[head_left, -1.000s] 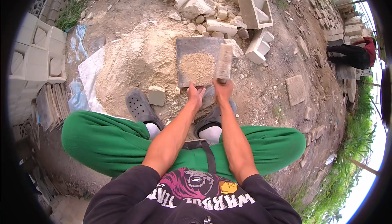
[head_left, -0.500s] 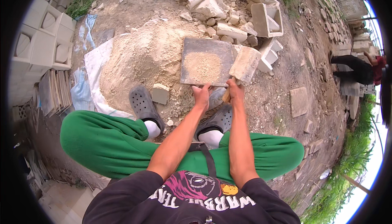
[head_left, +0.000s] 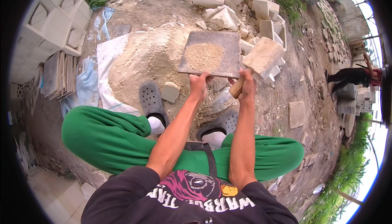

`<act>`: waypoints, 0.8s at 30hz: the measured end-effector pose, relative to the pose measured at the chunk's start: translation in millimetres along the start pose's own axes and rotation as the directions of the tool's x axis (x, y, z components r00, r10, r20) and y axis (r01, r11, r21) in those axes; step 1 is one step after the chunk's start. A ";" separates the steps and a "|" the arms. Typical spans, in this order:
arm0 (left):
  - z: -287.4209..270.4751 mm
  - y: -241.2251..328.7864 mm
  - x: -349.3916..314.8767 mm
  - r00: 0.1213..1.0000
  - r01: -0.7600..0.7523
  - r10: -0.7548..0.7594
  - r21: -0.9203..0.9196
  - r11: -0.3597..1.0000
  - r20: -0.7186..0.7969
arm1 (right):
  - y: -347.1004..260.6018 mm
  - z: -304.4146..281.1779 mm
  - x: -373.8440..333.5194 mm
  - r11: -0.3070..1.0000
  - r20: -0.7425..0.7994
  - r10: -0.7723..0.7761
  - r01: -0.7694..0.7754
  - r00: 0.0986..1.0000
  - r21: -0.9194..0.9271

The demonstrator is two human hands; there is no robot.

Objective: The person breaks concrete blocks using a small masonry tool. The person strikes the block repeatedly to break it into smaller pieces and moves debris aside.

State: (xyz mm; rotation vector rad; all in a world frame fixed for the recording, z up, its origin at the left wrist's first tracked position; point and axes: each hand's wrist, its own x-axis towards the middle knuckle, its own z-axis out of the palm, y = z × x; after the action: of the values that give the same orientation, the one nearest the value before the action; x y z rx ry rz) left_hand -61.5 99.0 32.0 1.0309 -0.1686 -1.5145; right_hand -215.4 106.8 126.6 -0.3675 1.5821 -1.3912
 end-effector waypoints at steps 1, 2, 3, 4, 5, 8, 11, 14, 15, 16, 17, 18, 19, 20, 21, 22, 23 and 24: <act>-5.0 13.6 3.6 0.996 0.001 0.004 -0.053 0.999 0.087 | -11.9 7.7 -5.4 0.997 0.019 0.013 -0.014 1.000 0.071; -9.6 26.6 6.6 0.985 0.004 0.014 -0.105 0.994 0.172 | -20.3 14.2 -7.5 0.990 0.040 0.026 -0.031 0.999 0.140; -9.2 37.8 5.8 0.986 0.031 -0.013 -0.107 0.994 0.168 | -23.2 11.2 -1.0 0.988 0.066 0.062 -0.071 0.996 0.136; -7.7 47.7 3.9 0.986 0.026 -0.007 -0.115 0.993 0.169 | -17.8 5.0 8.5 0.989 0.072 0.056 -0.065 0.996 0.132; -5.7 57.0 1.8 0.988 0.058 -0.033 -0.162 0.985 0.151 | -10.4 -1.4 16.4 0.986 0.085 0.104 -0.114 0.991 0.120; -10.4 73.6 4.5 0.990 0.105 -0.074 -0.286 0.953 0.118 | 3.7 19.6 0.8 0.975 0.097 0.195 -0.204 0.976 0.086; -6.5 83.0 7.3 0.982 0.167 -0.122 -0.365 0.916 0.144 | 31.4 34.6 0.0 0.942 0.188 0.331 -0.314 0.925 -0.118; -8.3 84.8 10.2 0.973 0.220 -0.172 -0.396 0.891 0.154 | 34.3 63.3 -21.8 0.899 0.259 0.390 -0.305 0.883 -0.314; -9.7 84.7 11.2 0.967 0.250 -0.202 -0.421 0.872 0.158 | 36.2 72.3 -25.2 0.902 0.303 0.408 -0.330 0.861 -0.277; -12.3 85.4 12.4 0.968 0.247 -0.200 -0.428 0.869 0.152 | 38.5 79.4 -26.8 0.903 0.347 0.423 -0.356 0.837 -0.241; -14.7 86.0 13.6 0.967 0.249 -0.192 -0.476 0.844 0.167 | 42.1 83.8 -26.3 0.916 0.349 0.400 -0.359 0.847 -0.179; -16.2 86.0 15.9 0.966 0.251 -0.180 -0.518 0.818 0.184 | 43.5 86.0 -27.0 0.915 0.352 0.403 -0.359 0.845 -0.184; -18.4 86.2 18.0 0.968 0.246 -0.177 -0.522 0.817 0.180 | 44.7 87.1 -28.4 0.926 0.324 0.376 -0.334 0.868 -0.178; -21.1 86.5 20.0 0.958 0.284 -0.215 -0.509 0.813 0.191 | 45.7 87.1 -30.0 0.936 0.296 0.347 -0.308 0.890 -0.173; -21.1 87.7 20.0 0.946 0.323 -0.254 -0.496 0.806 0.203 | 40.6 84.8 -33.6 0.909 0.303 0.375 -0.284 0.876 -0.306; -20.4 88.0 19.5 0.946 0.321 -0.253 -0.499 0.805 0.201 | 37.7 87.5 -35.5 0.907 0.303 0.377 -0.284 0.875 -0.310; -19.5 87.9 18.8 0.950 0.307 -0.224 -0.526 0.793 0.217 | 35.2 91.3 -36.9 0.907 0.321 0.353 -0.237 0.879 -0.350; -17.7 87.2 18.5 0.951 0.298 -0.196 -0.550 0.780 0.238 | 31.2 96.7 -39.8 0.904 0.336 0.326 -0.187 0.884 -0.384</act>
State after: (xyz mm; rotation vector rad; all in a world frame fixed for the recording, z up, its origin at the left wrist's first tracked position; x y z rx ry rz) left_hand 16.3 68.7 67.8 0.4358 0.3201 -1.7401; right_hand -107.9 88.3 127.9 -0.5798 1.4645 -0.7711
